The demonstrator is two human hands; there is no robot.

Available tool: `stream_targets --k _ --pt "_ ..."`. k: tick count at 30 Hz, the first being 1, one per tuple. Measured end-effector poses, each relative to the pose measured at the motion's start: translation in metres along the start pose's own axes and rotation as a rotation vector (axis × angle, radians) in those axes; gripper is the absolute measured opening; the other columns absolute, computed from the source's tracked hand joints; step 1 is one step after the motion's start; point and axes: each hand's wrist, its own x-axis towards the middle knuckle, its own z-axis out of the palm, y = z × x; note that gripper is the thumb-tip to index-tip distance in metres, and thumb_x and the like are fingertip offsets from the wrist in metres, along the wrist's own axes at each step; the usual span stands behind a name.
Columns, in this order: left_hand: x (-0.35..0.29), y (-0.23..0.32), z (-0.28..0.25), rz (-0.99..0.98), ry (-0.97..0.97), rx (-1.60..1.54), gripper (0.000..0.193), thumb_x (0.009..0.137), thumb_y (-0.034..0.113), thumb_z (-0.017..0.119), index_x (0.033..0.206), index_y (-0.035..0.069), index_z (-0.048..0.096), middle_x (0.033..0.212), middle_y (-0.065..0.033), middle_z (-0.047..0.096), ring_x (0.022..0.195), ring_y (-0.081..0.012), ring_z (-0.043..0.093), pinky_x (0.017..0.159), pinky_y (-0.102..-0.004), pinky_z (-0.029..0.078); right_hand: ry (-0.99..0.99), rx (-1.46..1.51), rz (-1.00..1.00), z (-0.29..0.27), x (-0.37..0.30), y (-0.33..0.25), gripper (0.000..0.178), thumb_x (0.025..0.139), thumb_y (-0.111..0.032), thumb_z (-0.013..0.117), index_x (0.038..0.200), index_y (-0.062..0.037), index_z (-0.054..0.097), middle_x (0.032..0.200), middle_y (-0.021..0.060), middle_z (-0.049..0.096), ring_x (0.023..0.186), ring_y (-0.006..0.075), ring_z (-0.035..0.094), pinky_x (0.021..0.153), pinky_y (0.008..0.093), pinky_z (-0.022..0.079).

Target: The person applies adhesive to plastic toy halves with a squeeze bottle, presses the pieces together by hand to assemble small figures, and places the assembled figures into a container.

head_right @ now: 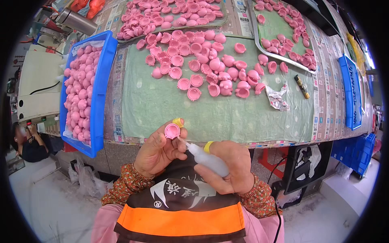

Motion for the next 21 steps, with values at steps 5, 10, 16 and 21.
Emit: stream_targets --k 5,10,16,21 --pt "-0.002 -0.001 0.003 -0.001 0.037 0.046 0.064 0.098 0.031 0.060 0.148 0.001 0.033 0.125 -0.0103 0.056 0.101 -0.0179 0.063 0.090 -0.0377 0.056 -0.129 -0.035 -0.122 0.000 0.012 -0.005 0.048 0.068 -0.011 0.086 0.106 -0.0052 0.058 0.074 0.0077 0.064 0.061 0.0266 0.063 0.054 0.0356 0.047" --pt "-0.002 -0.004 0.001 0.038 0.043 0.014 0.063 0.097 0.026 0.062 0.147 0.000 0.034 0.126 -0.0134 0.057 0.098 -0.0188 0.065 0.087 -0.0362 0.058 -0.072 -0.065 -0.166 0.002 0.008 -0.005 0.044 0.068 -0.012 0.085 0.101 -0.0061 0.056 0.078 0.0103 0.065 0.062 0.0260 0.062 0.055 0.0361 0.047" --pt "-0.003 -0.006 0.001 0.045 0.064 -0.007 0.062 0.096 0.022 0.064 0.147 -0.001 0.035 0.127 -0.0161 0.058 0.096 -0.0197 0.066 0.083 -0.0347 0.061 -0.043 -0.032 -0.213 0.009 0.011 0.001 0.041 0.068 -0.012 0.086 0.090 -0.0075 0.053 0.069 0.0057 0.062 0.052 0.0226 0.059 0.047 0.0332 0.043" --pt "-0.004 -0.007 0.001 0.035 0.056 0.004 0.061 0.097 0.021 0.063 0.147 0.000 0.036 0.127 -0.0163 0.057 0.097 -0.0198 0.065 0.084 -0.0345 0.060 -0.029 -0.023 -0.230 0.011 0.010 0.002 0.038 0.068 -0.011 0.086 0.088 -0.0072 0.054 0.068 0.0054 0.061 0.050 0.0221 0.058 0.047 0.0323 0.042"
